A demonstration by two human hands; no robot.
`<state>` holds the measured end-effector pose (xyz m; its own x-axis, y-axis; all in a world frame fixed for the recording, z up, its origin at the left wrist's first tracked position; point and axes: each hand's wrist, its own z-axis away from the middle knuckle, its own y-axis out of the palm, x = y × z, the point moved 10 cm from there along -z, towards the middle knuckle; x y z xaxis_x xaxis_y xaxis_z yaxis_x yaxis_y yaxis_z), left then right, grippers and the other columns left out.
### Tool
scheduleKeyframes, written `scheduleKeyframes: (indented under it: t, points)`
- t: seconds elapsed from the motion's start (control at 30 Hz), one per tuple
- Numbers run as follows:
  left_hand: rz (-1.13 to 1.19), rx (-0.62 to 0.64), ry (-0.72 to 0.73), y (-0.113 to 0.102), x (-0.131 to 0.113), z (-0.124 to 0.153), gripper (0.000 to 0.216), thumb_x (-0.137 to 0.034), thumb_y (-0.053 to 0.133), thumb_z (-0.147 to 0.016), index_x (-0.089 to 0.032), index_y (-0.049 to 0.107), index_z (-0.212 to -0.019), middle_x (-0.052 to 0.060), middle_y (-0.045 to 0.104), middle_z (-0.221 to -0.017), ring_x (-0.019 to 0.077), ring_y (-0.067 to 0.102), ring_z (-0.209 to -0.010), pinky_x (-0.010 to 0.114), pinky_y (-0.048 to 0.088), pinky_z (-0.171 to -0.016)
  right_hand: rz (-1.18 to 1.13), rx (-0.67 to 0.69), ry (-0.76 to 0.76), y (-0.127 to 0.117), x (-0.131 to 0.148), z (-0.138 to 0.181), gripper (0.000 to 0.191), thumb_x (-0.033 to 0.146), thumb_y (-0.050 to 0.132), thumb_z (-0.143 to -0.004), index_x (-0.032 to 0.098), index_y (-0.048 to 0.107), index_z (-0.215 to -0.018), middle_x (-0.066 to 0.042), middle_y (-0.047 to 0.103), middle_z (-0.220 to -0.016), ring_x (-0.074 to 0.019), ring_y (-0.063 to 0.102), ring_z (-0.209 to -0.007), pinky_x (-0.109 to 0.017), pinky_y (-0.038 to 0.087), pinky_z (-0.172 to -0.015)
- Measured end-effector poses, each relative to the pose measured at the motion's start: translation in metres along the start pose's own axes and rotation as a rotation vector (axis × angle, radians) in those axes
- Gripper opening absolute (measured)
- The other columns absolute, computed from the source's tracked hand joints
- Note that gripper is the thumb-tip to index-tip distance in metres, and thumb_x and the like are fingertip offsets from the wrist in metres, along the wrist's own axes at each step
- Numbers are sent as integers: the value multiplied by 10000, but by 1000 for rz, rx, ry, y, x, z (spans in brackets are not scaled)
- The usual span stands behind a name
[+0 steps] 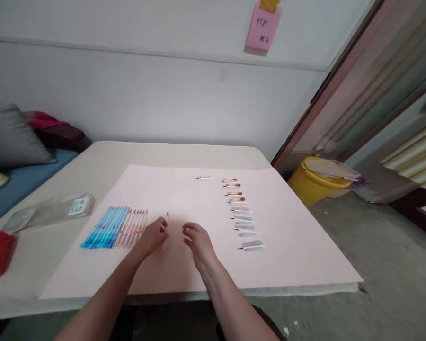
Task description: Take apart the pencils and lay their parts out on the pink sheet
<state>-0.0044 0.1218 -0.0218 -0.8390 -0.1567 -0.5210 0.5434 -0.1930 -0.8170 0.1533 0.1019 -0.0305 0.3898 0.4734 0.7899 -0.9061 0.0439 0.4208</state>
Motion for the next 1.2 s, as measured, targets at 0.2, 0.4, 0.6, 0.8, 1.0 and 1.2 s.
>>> scheduleKeyframes:
  t: [0.2, 0.4, 0.6, 0.8, 1.0, 1.2]
  points:
    - [1162, 81, -17, -5, -29, 13, 495, -222, 648, -648, -181, 462, -1106, -27, 536, -718, 108, 551, -608, 282, 464, -623, -54, 115, 52, 17, -9, 12, 272, 284, 674, -640, 170, 593, -873, -62, 639, -890, -149, 612, -755, -288, 438, -695]
    - [1281, 8, 18, -7, -46, 30, 454, -217, 681, -610, -163, 544, -1039, -26, 547, -696, 101, 538, -588, 262, 449, -598, 96, 185, -29, 29, 2, 22, 259, 299, 669, -663, 158, 564, -854, -6, 604, -657, -113, 559, -582, -234, 377, -543]
    - [1325, -44, -15, -13, -34, 32, 315, -249, 687, -642, -145, 605, -929, 29, 614, -786, 124, 581, -693, 275, 465, -683, 298, 191, -131, 32, 15, 25, 132, 212, 585, -660, 167, 585, -784, 13, 590, -623, -93, 497, -518, -229, 322, -492]
    - [1581, 22, -85, -13, -25, 28, 283, -248, 629, -726, -141, 591, -986, 123, 660, -967, 202, 611, -931, 344, 470, -811, 206, 281, 3, 38, 6, 30, 121, 253, 582, -692, 160, 582, -769, 19, 547, -596, -65, 425, -445, -216, 283, -453]
    - [1612, 112, -28, -6, -43, 33, 199, -218, 665, -706, -145, 598, -878, 97, 672, -898, 193, 626, -840, 306, 481, -688, 210, 343, 17, 47, 6, 35, 331, 484, 477, -805, 166, 566, -786, 73, 403, -438, -52, 232, -347, -220, 147, -389]
    - [1570, -6, -33, -11, -42, 37, 184, -215, 680, -683, -137, 608, -833, 72, 674, -818, 172, 622, -797, 314, 474, -732, 550, 231, -264, 41, 28, 34, 251, 378, 486, -816, 187, 534, -661, 58, 382, -465, -81, 316, -445, -229, 235, -460]
